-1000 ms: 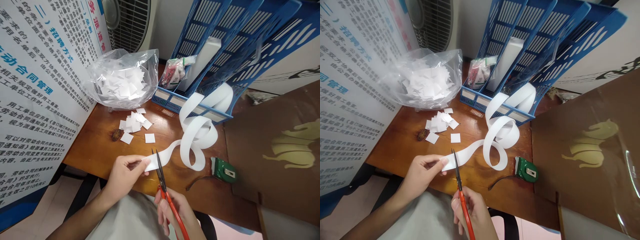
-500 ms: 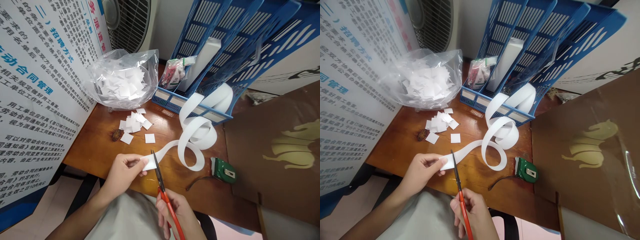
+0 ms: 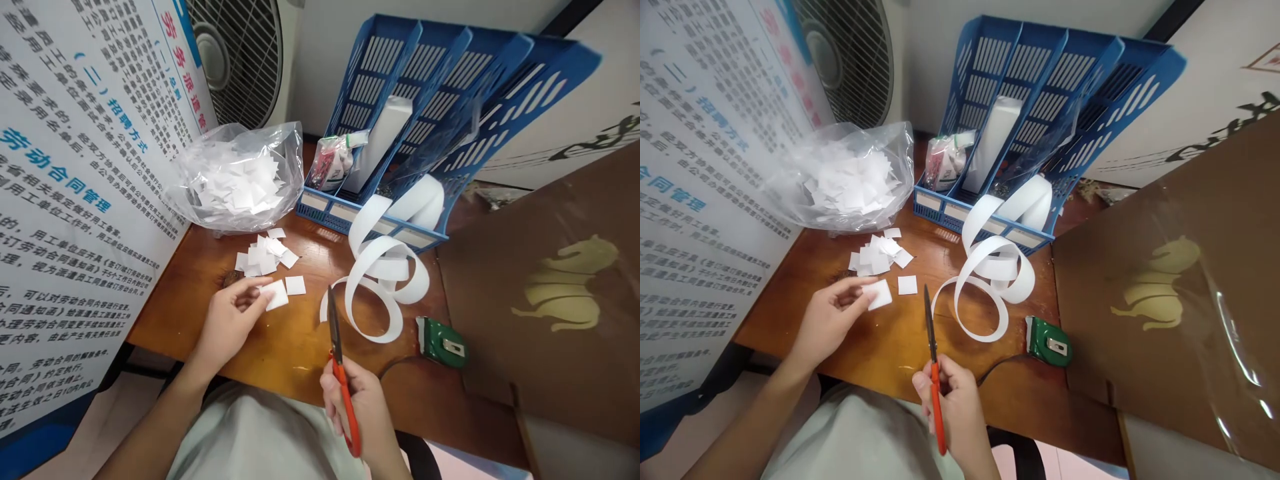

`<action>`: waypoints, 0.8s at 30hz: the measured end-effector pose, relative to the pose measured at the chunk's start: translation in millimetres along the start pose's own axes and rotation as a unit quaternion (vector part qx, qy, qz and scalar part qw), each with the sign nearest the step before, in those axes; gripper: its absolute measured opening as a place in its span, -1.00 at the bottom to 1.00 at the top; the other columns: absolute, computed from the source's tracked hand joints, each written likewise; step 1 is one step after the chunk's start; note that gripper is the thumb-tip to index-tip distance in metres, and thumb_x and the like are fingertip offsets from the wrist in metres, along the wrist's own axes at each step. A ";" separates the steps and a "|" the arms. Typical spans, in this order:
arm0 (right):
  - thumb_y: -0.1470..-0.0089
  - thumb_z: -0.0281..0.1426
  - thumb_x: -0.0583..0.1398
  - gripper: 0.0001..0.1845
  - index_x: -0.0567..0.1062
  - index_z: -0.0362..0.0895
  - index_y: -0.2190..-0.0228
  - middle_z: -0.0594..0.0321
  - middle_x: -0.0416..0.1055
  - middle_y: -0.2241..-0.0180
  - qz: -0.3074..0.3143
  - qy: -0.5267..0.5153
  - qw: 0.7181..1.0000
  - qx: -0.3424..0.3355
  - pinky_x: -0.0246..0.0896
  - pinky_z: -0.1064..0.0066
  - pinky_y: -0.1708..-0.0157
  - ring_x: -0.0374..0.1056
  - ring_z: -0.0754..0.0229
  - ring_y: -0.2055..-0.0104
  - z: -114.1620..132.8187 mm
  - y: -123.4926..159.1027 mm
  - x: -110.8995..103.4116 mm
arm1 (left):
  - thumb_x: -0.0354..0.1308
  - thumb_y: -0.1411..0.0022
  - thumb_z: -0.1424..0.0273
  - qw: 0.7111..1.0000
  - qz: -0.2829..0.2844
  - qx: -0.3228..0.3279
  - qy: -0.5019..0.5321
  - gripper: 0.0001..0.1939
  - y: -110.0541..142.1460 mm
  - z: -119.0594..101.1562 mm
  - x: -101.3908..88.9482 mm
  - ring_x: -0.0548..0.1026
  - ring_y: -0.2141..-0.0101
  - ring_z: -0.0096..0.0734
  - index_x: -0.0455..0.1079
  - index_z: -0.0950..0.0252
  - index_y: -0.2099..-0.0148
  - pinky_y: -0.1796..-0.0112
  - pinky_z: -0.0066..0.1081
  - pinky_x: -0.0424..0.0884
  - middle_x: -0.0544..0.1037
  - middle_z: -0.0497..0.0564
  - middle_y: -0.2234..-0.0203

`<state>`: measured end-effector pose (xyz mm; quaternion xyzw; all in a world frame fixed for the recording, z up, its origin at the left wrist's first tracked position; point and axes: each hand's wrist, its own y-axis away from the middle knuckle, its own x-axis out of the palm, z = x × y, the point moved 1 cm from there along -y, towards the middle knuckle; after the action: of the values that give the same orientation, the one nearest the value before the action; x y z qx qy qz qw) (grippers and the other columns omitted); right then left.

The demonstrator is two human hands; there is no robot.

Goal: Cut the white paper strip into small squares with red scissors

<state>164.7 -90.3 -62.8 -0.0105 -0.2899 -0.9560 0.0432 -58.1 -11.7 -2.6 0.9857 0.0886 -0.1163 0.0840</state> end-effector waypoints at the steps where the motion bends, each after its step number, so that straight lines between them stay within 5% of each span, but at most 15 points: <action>1: 0.07 0.07 0.39 -0.44 0.32 -0.09 0.54 0.44 0.23 0.76 -0.016 -0.022 0.999 -0.023 -0.19 0.61 0.82 -0.01 0.44 0.81 -3.8 -5.2 -0.2 | 0.34 -0.21 0.17 0.999 -0.022 0.022 -0.020 -0.70 -7.1 0.0 -2.4 0.62 0.30 -0.33 0.64 0.23 0.09 0.26 -0.47 0.51 0.69 -0.01 0.33; 5: 0.07 0.09 0.40 -0.43 0.32 -0.09 0.52 0.46 0.20 0.74 -0.047 -0.086 0.993 -0.073 -0.12 0.61 0.83 -0.02 0.44 0.80 -10.7 -16.6 -0.8 | 0.21 -0.35 0.19 0.985 -0.051 0.113 -0.119 -0.75 -35.2 -3.4 -8.2 0.63 0.38 -0.33 0.59 0.25 0.13 0.32 -0.44 0.48 0.68 -0.02 0.40; 10: 0.09 0.18 0.37 -0.37 0.32 -0.09 0.51 0.45 0.19 0.76 -0.039 -0.113 0.988 -0.095 -0.08 0.59 0.83 -0.03 0.43 0.81 -5.8 -13.6 -2.2 | 0.19 -0.37 0.29 0.939 -0.093 0.234 -0.234 -0.79 -56.8 -10.3 -6.9 0.63 0.21 -0.30 0.64 0.22 0.15 0.17 -0.41 0.49 0.70 0.04 0.18; 17: 0.04 0.16 0.38 -0.37 0.33 -0.11 0.51 0.44 0.20 0.72 -0.045 -0.137 0.984 -0.100 -0.14 0.63 0.78 -0.04 0.46 0.77 0.2 -10.5 2.6 | 0.11 -0.43 0.32 0.924 -0.099 0.236 -0.284 -0.76 -66.5 -7.4 -3.6 0.61 0.31 -0.31 0.58 0.22 0.02 0.24 -0.41 0.44 0.69 0.01 0.30; 21: 0.03 0.16 0.38 -0.37 0.34 -0.12 0.50 0.45 0.19 0.73 -0.044 -0.147 0.983 -0.103 -0.18 0.64 0.77 -0.05 0.48 0.77 1.7 -10.1 3.7 | 0.16 -0.39 0.34 0.903 -0.137 0.270 -0.303 -0.81 -71.8 -8.3 -5.6 0.57 0.08 -0.19 0.59 0.25 0.11 0.06 -0.31 0.46 0.58 0.14 0.08; 24: 0.00 0.12 0.38 -0.41 0.35 -0.12 0.48 0.46 0.20 0.74 -0.042 -0.156 0.981 -0.110 -0.20 0.65 0.77 -0.06 0.49 0.78 1.8 -10.2 4.0 | 0.16 -0.38 0.39 0.884 -0.162 0.314 -0.308 -0.84 -74.0 -13.5 -7.9 0.54 0.07 -0.18 0.57 0.28 0.14 -0.01 -0.25 0.45 0.55 0.13 0.13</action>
<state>159.9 -81.2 -66.8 -0.1520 -0.1860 -0.9697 -0.0444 -77.2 61.4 1.5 0.8472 0.1754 -0.4474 -0.2266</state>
